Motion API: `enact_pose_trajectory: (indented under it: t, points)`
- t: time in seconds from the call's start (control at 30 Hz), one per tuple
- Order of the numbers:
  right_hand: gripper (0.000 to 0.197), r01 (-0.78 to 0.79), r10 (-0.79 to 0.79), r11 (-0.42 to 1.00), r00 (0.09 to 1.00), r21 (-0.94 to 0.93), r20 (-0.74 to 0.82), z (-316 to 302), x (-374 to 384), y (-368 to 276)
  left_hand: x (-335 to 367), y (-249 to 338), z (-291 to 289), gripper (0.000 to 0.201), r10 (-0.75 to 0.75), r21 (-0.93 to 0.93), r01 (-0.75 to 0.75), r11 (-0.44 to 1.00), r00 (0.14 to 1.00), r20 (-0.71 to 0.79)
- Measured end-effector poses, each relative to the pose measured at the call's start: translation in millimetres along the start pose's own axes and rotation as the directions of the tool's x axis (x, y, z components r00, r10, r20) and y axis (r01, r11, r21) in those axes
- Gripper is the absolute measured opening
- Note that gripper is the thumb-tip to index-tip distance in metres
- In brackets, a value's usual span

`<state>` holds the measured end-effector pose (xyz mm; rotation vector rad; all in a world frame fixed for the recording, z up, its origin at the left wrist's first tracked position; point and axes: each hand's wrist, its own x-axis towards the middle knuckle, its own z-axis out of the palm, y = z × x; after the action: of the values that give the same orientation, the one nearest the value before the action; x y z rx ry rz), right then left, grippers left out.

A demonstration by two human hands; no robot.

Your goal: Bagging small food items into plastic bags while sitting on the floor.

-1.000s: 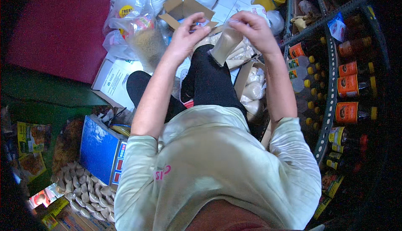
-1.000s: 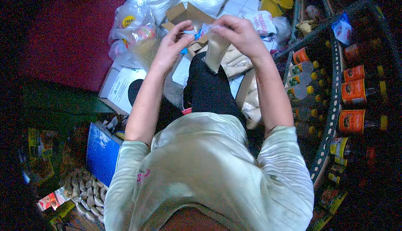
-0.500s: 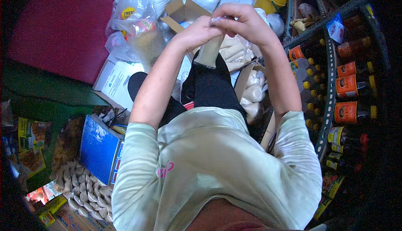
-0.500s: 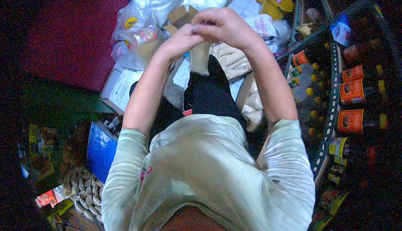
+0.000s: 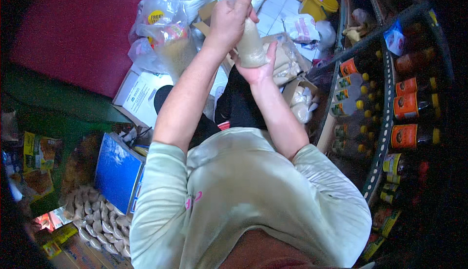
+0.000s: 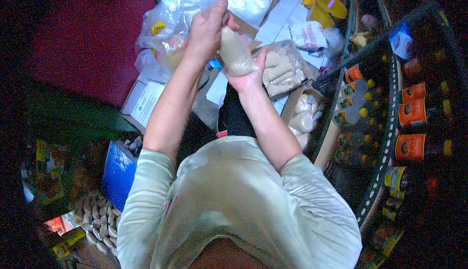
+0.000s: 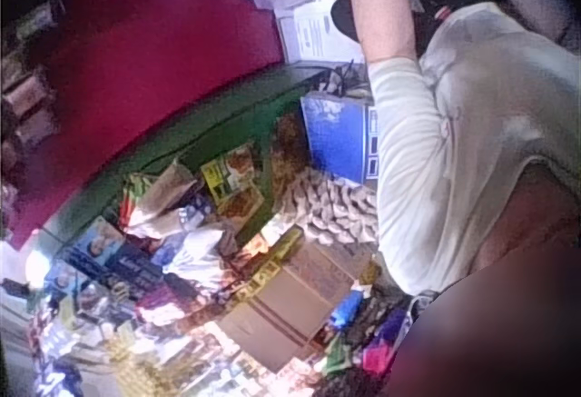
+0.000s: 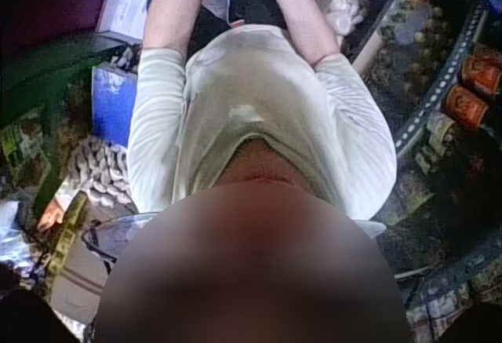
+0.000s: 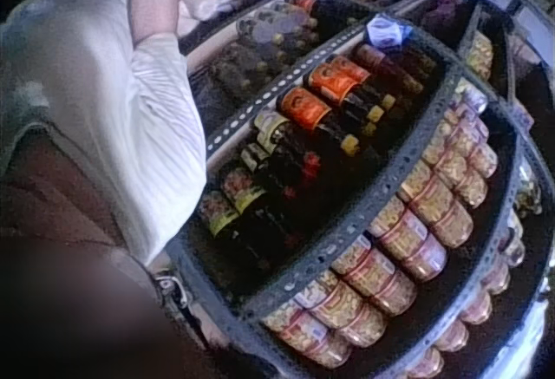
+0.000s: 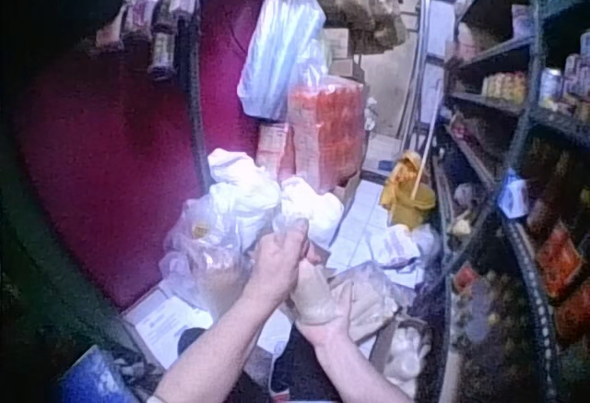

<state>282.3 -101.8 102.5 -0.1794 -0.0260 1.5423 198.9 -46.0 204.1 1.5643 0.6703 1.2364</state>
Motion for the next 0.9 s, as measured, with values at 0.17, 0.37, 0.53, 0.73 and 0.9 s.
enact_pose_trajectory:
  t: [0.17, 0.37, 0.53, 0.73, 0.9]
  points:
    - [0.082, 0.038, -0.062, 0.991, 0.979, -0.127, -0.193, -38, -12, 13, 2, 18, -7, 0.049, -0.013, 0.003, 0.013, 1.0, 1.0, -0.022]
    - [0.081, -0.014, 0.012, 1.0, 0.996, -0.02, -0.088, -13, 0, 29, -11, -5, -10, 0.048, 0.007, 0.123, -0.003, 0.992, 1.0, -0.031]
    - [0.084, -0.008, 0.003, 1.0, 0.983, -0.026, -0.183, -58, -6, 36, -16, 6, -27, 0.049, -0.02, -0.119, 0.008, 0.993, 0.994, -0.104]
    - [0.082, -0.148, 0.147, 0.988, 0.988, -0.031, -0.045, -50, -6, 41, -44, -31, -31, 0.045, -0.154, 0.006, 0.155, 0.988, 0.984, -0.085]
    - [0.065, 0.23, -0.178, 0.818, 0.973, -0.527, 0.148, -56, -22, -58, -46, -29, -11, 0.036, -0.091, -0.069, 0.086, 0.994, 0.993, -0.077]
